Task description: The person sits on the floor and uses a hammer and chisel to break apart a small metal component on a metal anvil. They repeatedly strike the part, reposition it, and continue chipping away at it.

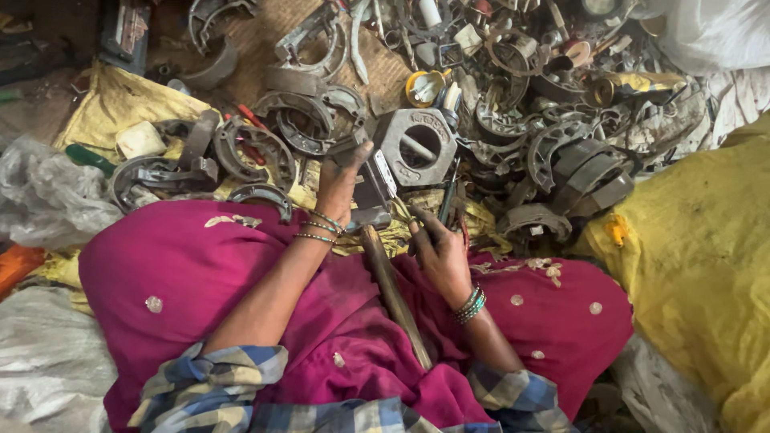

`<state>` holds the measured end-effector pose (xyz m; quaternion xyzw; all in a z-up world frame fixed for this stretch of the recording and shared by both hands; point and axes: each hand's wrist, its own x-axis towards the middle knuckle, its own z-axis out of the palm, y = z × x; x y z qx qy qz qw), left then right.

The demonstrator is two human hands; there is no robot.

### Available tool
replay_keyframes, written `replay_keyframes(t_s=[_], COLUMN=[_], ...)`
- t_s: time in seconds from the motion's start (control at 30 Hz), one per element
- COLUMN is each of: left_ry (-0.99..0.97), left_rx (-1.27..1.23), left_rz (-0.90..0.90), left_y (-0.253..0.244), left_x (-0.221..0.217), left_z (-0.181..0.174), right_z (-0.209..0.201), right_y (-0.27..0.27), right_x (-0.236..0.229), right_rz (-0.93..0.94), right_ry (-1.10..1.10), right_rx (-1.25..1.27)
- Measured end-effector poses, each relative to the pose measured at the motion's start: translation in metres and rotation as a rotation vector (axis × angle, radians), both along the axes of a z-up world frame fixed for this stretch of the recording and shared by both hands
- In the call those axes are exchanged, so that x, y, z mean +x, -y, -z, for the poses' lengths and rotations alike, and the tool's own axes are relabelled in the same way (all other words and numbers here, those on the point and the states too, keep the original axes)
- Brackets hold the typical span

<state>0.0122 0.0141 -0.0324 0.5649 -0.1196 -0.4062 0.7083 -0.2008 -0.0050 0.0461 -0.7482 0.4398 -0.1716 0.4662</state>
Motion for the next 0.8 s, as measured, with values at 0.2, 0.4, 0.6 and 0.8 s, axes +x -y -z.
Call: replay_keyframes(t_s=[0.2,0.4,0.6,0.8], left_ry=[-0.019,-0.032,-0.001,0.076], left_rx=[-0.121,-0.088,-0.09,-0.079], left_rz=[0.012,-0.01,0.0,-0.009], left_y=[0.003,0.0028,0.0035,0.0026], left_x=[-0.0046,-0.0058,-0.0069,-0.0078], left_z=[0.0021,0.0042,0.0035,-0.0033], right_z=[0.0016,-0.0022,-0.0015,0.0014], right_y=[0.0012,0.0012,0.0014,0.0013], right_x=[-0.0009,0.0001,0.0004,0.001], right_rz=[-0.011,0.023,-0.008,0.029], right_ry=[-0.009,-0.055,-0.022,-0.025], right_rx=[-0.048,0.041,0.019,0.043])
